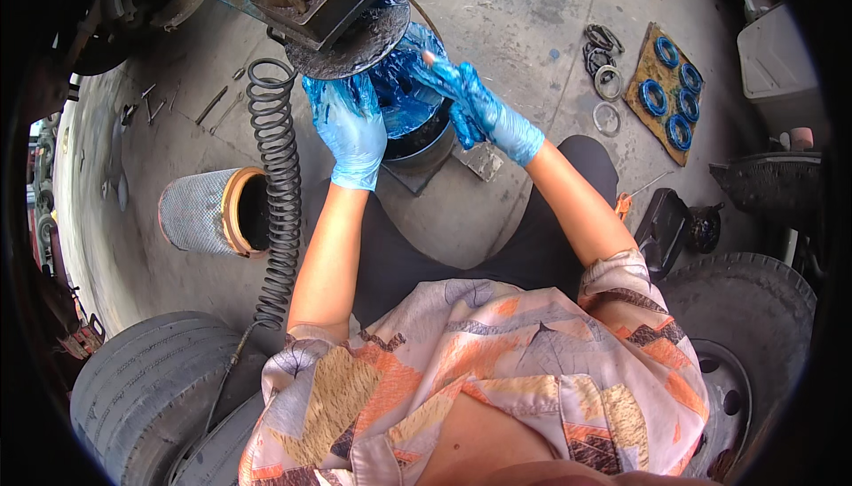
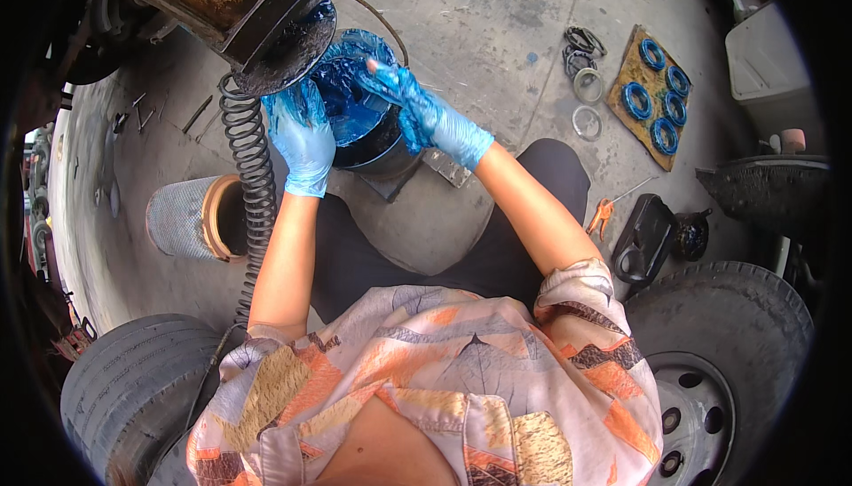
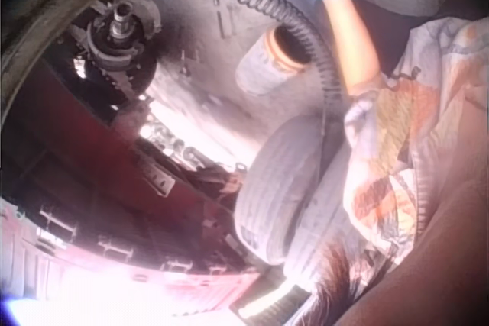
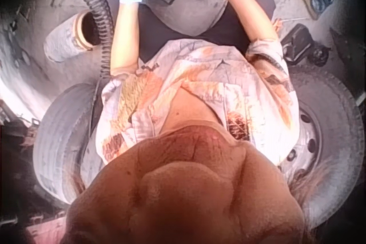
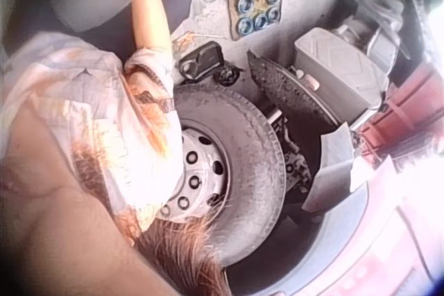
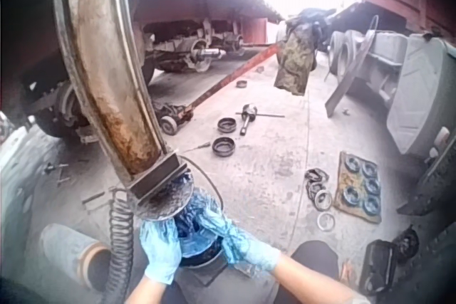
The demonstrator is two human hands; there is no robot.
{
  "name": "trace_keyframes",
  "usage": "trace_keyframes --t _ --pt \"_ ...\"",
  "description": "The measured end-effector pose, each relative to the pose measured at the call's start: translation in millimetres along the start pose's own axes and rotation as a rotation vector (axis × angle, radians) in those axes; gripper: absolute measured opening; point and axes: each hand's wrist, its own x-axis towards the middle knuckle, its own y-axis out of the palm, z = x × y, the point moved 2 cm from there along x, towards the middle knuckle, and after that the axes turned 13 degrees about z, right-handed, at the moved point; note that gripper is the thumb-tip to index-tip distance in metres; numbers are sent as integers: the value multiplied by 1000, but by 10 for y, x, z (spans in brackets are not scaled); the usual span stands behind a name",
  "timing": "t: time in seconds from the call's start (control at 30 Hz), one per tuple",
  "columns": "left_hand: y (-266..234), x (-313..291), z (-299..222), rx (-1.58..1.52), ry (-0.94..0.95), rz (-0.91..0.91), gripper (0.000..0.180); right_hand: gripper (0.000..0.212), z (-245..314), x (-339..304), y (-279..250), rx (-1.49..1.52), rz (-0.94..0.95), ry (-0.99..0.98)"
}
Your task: The person scoops blue grease from a container and applies it to several metal rings, rubbing it evenly over their surfaces. The person then applies the grease to a cylindrical metal component, spreading it around the exterior.
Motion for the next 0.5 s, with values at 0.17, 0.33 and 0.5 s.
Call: trace_keyframes --t 0.17,0.33,0.5 --pt "-21 15 -13 2 -10 -25 40 55 1 -538 51 -5 -135 44" --pt "-35 -13 6 -12 -37 -24 38 58 227 -224 -250 -664 -224 170" --pt "-21 27 -36 -28 7 -60 36 65 152 69 -494 -1268 -144 303"
